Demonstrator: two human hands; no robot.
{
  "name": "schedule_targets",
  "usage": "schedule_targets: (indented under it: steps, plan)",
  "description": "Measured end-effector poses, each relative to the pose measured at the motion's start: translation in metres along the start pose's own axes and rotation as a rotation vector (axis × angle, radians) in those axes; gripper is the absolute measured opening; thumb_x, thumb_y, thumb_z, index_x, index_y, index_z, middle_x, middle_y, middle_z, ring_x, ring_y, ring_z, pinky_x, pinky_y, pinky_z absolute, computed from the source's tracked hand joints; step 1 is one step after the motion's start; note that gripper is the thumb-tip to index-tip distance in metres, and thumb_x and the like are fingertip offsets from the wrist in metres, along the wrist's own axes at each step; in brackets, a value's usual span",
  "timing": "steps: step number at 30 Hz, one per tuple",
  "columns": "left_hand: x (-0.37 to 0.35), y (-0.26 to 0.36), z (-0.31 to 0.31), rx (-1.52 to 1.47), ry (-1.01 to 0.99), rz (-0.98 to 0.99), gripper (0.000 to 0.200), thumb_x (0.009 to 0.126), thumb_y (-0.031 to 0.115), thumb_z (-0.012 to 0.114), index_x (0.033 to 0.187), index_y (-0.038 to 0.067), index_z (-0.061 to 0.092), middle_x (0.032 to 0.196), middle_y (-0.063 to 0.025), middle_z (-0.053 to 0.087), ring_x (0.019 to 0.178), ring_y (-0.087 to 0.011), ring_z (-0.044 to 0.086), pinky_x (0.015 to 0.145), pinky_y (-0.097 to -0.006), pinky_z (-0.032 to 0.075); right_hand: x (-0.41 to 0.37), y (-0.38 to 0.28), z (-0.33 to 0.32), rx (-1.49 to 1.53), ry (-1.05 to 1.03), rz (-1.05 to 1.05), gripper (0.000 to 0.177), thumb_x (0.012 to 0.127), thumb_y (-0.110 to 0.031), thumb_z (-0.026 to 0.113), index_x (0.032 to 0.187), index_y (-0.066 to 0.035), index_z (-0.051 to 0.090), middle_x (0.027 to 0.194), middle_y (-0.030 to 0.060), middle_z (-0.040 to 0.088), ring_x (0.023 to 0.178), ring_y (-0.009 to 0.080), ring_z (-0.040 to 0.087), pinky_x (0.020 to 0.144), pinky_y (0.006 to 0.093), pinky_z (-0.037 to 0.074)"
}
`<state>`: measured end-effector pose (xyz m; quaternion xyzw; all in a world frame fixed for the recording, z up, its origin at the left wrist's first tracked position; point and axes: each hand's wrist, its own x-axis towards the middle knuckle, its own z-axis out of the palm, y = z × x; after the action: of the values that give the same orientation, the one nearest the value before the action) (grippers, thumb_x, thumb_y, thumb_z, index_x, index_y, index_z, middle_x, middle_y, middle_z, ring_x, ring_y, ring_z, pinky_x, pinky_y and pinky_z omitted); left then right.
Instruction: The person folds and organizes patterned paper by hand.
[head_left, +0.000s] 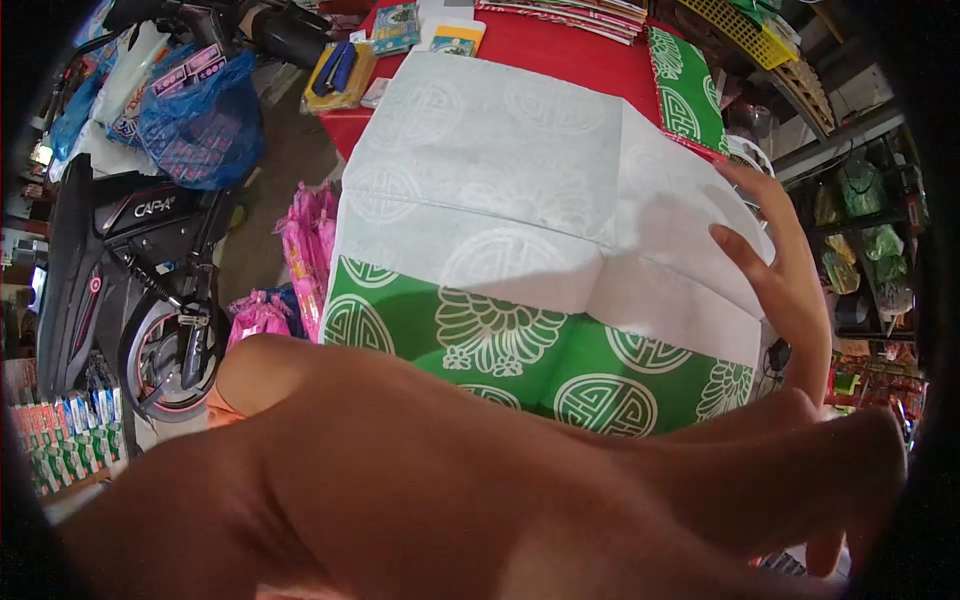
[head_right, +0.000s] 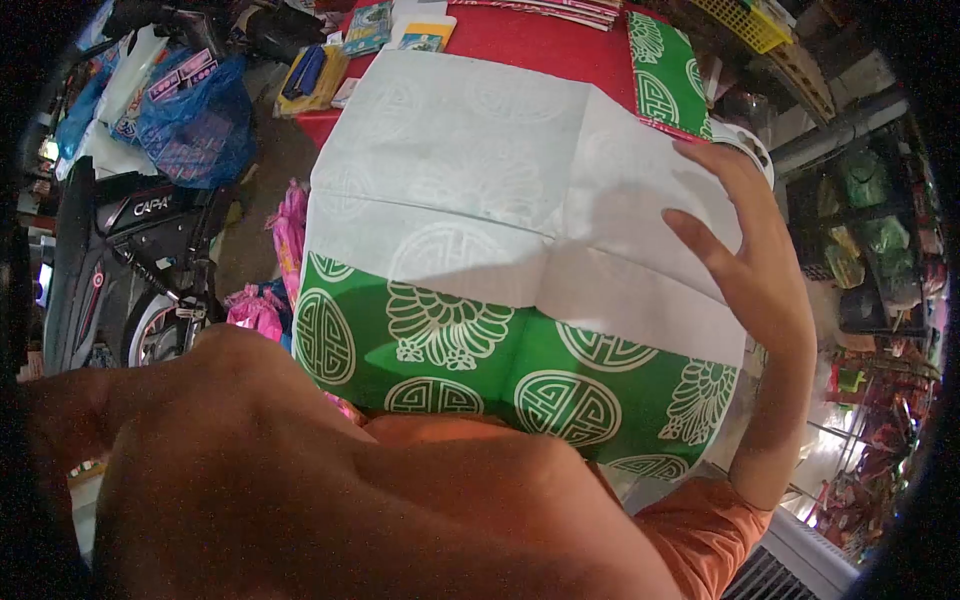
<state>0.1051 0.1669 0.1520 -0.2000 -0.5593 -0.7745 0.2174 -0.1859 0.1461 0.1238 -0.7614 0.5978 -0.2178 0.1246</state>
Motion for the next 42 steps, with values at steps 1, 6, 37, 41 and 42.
schedule_targets:
  steps: [1, 6, 37, 41, 42]
  plan:
    - [-0.002, 0.0, -0.001, 0.031, 0.043, 0.002, 0.063, 0.095, 0.042, 0.056, 0.136, -0.005, 0.059, 0.14, -0.0213, 0.057, 0.131, -0.031, 0.056, 0.109, -0.0418, 0.043, -0.005, -0.002, 0.001, -0.01, -0.021, -0.026, 0.05, 0.091, -0.018, 0.076, 0.138, -0.007, 0.061, 0.137, 0.0147, 0.062, 0.132, 0.0333, 0.055, 0.114, 0.0404, 0.039]
    - [-0.021, 0.012, -0.018, 0.336, 0.419, -0.065, 0.064, 0.092, 0.042, 0.058, 0.135, -0.006, 0.059, 0.139, -0.0209, 0.057, 0.13, -0.0303, 0.057, 0.107, -0.0419, 0.044, -0.033, -0.003, 0.004, 0.018, -0.096, -0.096, 0.048, 0.09, -0.011, 0.076, 0.135, -0.005, 0.062, 0.134, 0.0159, 0.064, 0.127, 0.0349, 0.059, 0.109, 0.0411, 0.043]
    - [-0.377, -0.09, 0.055, 1.968, 0.78, -0.676, 0.068, 0.079, 0.018, 0.081, 0.143, 0.017, 0.06, 0.153, -0.0209, 0.043, 0.141, -0.0446, 0.043, 0.117, -0.0568, 0.035, -0.386, 0.049, 0.122, -0.628, 0.406, 0.112, 0.04, 0.077, -0.011, 0.089, 0.115, -0.021, 0.08, 0.139, 0.0131, 0.051, 0.125, 0.0333, 0.048, 0.101, 0.0498, 0.04]
    - [-0.331, -0.05, 0.054, 2.012, 0.704, -0.611, 0.044, 0.075, 0.021, 0.077, 0.118, 0.014, 0.079, 0.133, -0.0129, 0.066, 0.128, -0.0361, 0.058, 0.112, -0.0518, 0.043, -0.369, 0.033, 0.087, -0.632, 0.468, 0.259, 0.039, 0.076, -0.012, 0.091, 0.113, -0.015, 0.082, 0.136, 0.0109, 0.053, 0.128, 0.0332, 0.052, 0.104, 0.0426, 0.046]
    - [-0.321, -0.037, 0.051, 2.02, 0.647, -0.59, 0.042, 0.075, 0.02, 0.076, 0.117, 0.013, 0.08, 0.13, -0.012, 0.068, 0.126, -0.0352, 0.06, 0.111, -0.0514, 0.045, -0.357, 0.032, 0.077, -0.535, 0.553, 0.269, 0.037, 0.076, -0.011, 0.09, 0.113, -0.015, 0.083, 0.135, 0.0115, 0.054, 0.128, 0.0332, 0.053, 0.105, 0.0428, 0.046]
